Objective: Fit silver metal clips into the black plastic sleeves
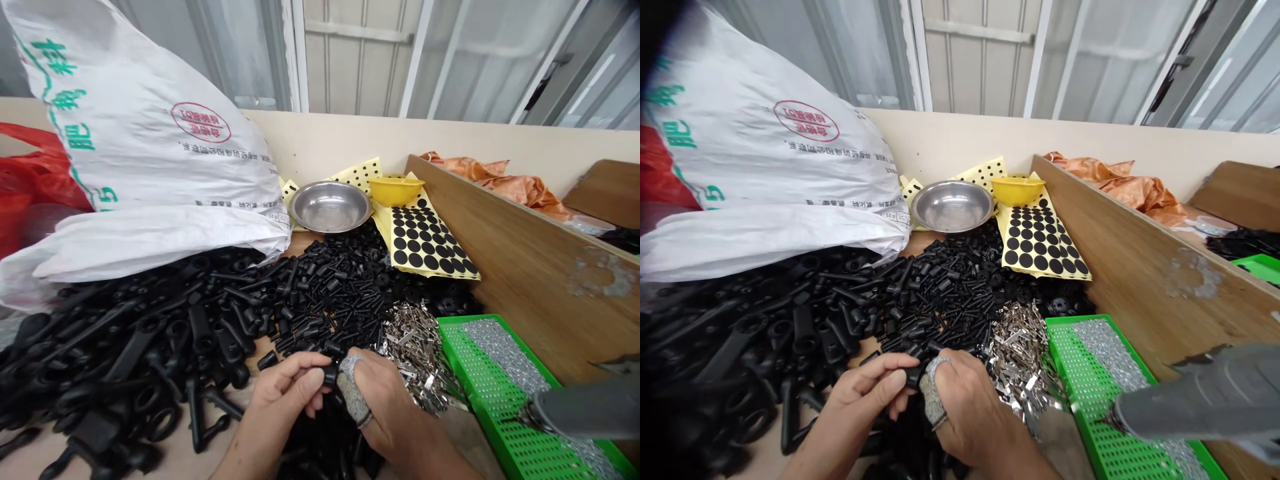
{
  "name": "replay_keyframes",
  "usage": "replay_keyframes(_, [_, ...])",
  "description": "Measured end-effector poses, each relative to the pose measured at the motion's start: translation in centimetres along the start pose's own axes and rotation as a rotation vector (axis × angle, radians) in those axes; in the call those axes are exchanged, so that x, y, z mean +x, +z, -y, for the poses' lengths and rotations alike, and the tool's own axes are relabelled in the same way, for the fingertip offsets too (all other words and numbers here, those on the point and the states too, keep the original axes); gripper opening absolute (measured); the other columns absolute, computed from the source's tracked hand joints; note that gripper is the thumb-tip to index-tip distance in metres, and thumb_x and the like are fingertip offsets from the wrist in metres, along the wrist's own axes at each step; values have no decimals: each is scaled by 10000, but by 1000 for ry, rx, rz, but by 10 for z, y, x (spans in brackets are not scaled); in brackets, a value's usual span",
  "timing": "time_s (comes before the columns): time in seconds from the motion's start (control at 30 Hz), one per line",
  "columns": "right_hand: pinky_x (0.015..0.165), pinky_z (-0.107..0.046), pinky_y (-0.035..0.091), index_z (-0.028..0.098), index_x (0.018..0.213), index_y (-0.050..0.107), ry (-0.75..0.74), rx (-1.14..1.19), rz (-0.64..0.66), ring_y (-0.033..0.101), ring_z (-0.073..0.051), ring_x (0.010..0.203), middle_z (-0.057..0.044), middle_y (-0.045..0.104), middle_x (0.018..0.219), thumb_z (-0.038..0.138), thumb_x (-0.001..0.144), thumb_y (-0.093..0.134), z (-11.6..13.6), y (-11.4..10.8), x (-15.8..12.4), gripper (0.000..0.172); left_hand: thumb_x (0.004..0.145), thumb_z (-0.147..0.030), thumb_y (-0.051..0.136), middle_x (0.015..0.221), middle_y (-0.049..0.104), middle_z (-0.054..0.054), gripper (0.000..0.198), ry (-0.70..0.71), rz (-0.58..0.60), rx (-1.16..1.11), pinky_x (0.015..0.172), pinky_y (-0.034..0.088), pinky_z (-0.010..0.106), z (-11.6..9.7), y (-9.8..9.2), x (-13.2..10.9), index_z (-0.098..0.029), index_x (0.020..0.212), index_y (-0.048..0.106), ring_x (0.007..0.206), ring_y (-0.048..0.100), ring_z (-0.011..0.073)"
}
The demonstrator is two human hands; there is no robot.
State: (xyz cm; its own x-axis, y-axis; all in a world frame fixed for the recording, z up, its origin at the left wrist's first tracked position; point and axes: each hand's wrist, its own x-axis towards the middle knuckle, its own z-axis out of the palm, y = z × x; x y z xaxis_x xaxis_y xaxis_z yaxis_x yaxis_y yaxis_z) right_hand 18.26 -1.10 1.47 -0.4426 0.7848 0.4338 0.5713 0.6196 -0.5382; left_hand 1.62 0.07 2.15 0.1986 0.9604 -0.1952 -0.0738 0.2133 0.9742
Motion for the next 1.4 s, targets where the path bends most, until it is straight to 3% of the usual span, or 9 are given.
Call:
replay_keyframes(0.2, [618, -267, 352, 214, 706, 383, 154, 153, 3, 467, -157, 655, -9, 491, 690, 141, 836, 308, 2, 0, -3, 167, 723, -310, 666, 513, 606, -38, 175, 65, -54, -24, 515, 446, 184, 7, 5, -2, -169, 825, 685, 498, 531, 103])
replay_keyframes(0.37, [625, -252, 356, 219, 708, 367, 328, 221, 42, 485, -148, 683, -2, 513, 730, 120, 840, 315, 5, 0, -7, 173, 744, -273, 635, 586, 635, -25, 141, 220, -62, 197, 546, 480, 201, 7, 2, -3, -203, 848, 699, 560, 585, 135])
replay_keyframes(0.47, [620, -260, 357, 219, 714, 378, 271, 159, 32, 485, -159, 678, -12, 508, 716, 135, 840, 317, 5, 0, -6, 163, 737, -278, 635, 578, 633, -24, 148, 237, -68, 241, 530, 479, 205, 7, 2, -3, -203, 845, 701, 543, 585, 138])
replay_keyframes(0.63, [583, -280, 336, 215, 703, 378, 39, 23, -27, 455, -172, 632, -25, 484, 675, 127, 806, 302, 2, 3, -3, 156, 734, -297, 631, 496, 586, -44, 151, 93, -142, 61, 498, 453, 190, 8, 10, -4, -177, 808, 685, 478, 532, 111])
replay_keyframes(0.83, [625, -273, 370, 211, 732, 434, 225, 77, 72, 514, -168, 687, -26, 537, 730, 122, 849, 312, 0, 3, -8, 191, 770, -293, 594, 555, 609, -28, 154, 229, -119, 221, 525, 468, 210, 18, 11, -7, -192, 844, 684, 526, 564, 136])
replay_keyframes(1.0, [641, -272, 402, 219, 749, 438, 237, 50, 112, 532, -165, 698, -19, 552, 749, 133, 865, 323, -4, -1, -6, 185, 797, -273, 558, 655, 641, -8, 137, 350, -54, 375, 540, 470, 222, 26, 3, -2, -201, 845, 664, 575, 579, 150])
replay_keyframes(1.17, [804, -325, 418, 212, 911, 499, 325, -36, 130, 534, -209, 962, -70, 583, 998, 101, 854, 355, -8, 1, 2, 190, 719, -212, 611, 646, 632, -3, 127, 380, -63, 571, 596, 466, 245, 16, -11, 18, -194, 814, 694, 613, 581, 165])
replay_keyframes(1.3, [754, -303, 425, 223, 885, 502, 339, -39, 167, 546, -175, 836, -26, 583, 900, 157, 910, 350, -15, -5, 15, 168, 707, -243, 615, 579, 604, -18, 138, 369, -128, 618, 542, 446, 231, 14, -29, 33, -188, 797, 703, 559, 562, 156])
replay_keyframes(1.4, [721, -303, 410, 201, 796, 491, 340, -210, 170, 508, -179, 799, -35, 551, 847, 111, 874, 376, -27, -9, 26, 166, 728, -251, 592, 561, 599, -25, 142, 345, -152, 674, 528, 446, 226, 17, -43, 41, -183, 802, 692, 542, 562, 151])
